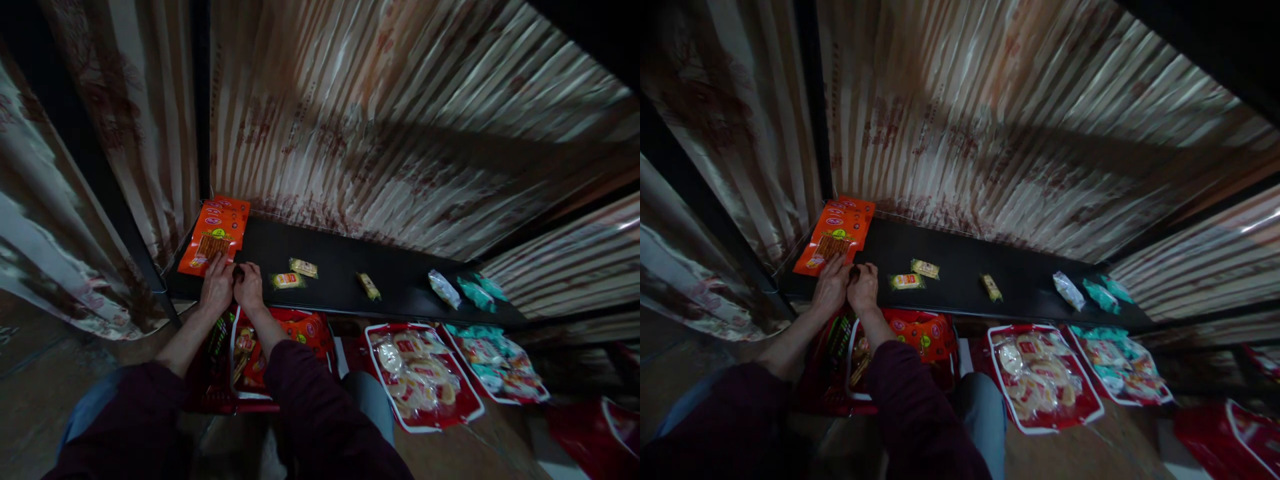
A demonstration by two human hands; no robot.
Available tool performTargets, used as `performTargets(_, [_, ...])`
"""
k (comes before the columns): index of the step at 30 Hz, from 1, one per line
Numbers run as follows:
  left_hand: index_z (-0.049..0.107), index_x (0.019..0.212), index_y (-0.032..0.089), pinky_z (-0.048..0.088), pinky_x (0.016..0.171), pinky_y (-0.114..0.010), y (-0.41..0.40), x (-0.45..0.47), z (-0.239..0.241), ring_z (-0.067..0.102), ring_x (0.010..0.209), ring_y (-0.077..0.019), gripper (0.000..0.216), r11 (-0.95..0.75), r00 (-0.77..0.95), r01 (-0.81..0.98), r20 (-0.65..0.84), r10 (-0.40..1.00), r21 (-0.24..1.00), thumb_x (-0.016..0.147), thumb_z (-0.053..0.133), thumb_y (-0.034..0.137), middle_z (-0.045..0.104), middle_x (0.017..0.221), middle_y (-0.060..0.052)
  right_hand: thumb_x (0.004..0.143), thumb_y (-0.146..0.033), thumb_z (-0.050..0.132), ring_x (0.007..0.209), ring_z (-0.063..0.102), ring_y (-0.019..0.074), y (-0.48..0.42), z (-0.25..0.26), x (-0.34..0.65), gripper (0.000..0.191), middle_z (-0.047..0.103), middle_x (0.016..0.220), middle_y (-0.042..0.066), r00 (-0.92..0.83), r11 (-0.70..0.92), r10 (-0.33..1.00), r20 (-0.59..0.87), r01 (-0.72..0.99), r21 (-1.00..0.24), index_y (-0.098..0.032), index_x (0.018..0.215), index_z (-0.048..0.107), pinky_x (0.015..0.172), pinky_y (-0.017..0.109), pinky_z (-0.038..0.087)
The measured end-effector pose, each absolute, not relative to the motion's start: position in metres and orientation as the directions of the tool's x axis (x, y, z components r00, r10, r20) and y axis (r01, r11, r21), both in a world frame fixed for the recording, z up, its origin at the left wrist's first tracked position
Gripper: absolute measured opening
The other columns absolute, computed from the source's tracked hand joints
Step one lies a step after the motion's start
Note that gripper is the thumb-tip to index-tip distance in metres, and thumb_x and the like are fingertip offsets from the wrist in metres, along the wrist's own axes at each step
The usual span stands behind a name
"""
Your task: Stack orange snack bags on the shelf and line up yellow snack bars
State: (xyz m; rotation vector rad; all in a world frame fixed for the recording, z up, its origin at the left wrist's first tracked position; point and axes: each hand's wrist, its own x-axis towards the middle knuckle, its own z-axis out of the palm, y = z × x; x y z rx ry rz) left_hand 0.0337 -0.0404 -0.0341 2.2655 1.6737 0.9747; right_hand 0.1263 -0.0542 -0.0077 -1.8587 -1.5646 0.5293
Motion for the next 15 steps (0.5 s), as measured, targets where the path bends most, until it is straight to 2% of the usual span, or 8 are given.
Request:
performTargets(4, [0.059, 0.117, 0.012, 0.037, 0.109, -0.043, -0.063, 0.046, -0.040, 0.042, 0.131, -0.0238, 0.042, -0.404, 0.244, 0.742, 0.345, 0.906, 0.535, 0.083, 0.036, 0.009, 0.054, 0.134, -0.015, 0.083, -0.006, 0.041, 0.116, 0.054, 0.0149, -0.077, -0.008, 0.139, 0.036, 0.058, 0.121, 0.012, 0.199, -0.081, 0.976, 0.091, 0.714, -0.696, -0.012, 0.111, 0.064, 0.103, 0.025, 0.041])
performTargets(9, [0.054, 0.121, 0.007, 0.038, 0.108, -0.041, -0.102, 0.064, -0.041, 0.045, 0.127, -0.0243, 0.042, -0.446, 0.298, 0.702, 0.341, 0.892, 0.555, 0.084, 0.036, 0.009, 0.056, 0.130, -0.017, 0.083, -0.005, 0.038, 0.116, 0.053, 0.0139, -0.117, -0.011, 0.157, 0.039, 0.056, 0.123, 0.012, 0.206, -0.056, 0.971, 0.123, 0.695, -0.717, -0.010, 0.113, 0.062, 0.104, 0.024, 0.039])
performTargets(13, [0.050, 0.126, 0.008, 0.035, 0.110, -0.044, -0.139, 0.079, -0.051, 0.037, 0.133, -0.0246, 0.043, -0.520, 0.363, 0.643, 0.374, 0.853, 0.563, 0.084, 0.037, 0.010, 0.052, 0.134, -0.017, 0.081, -0.004, 0.037, 0.122, 0.047, 0.0154, -0.159, -0.026, 0.175, 0.045, 0.050, 0.131, 0.014, 0.208, 0.005, 0.957, 0.199, 0.679, -0.734, -0.008, 0.120, 0.057, 0.107, 0.027, 0.037])
performTargets(15, [0.049, 0.127, 0.010, 0.033, 0.111, -0.045, -0.155, 0.088, -0.063, 0.030, 0.138, -0.0241, 0.046, -0.548, 0.428, 0.604, 0.344, 0.836, 0.579, 0.083, 0.038, 0.009, 0.049, 0.138, -0.015, 0.081, -0.005, 0.039, 0.120, 0.050, 0.0167, -0.181, -0.041, 0.187, 0.044, 0.052, 0.129, 0.016, 0.216, -0.003, 0.956, 0.199, 0.685, -0.728, -0.006, 0.121, 0.056, 0.106, 0.028, 0.038])
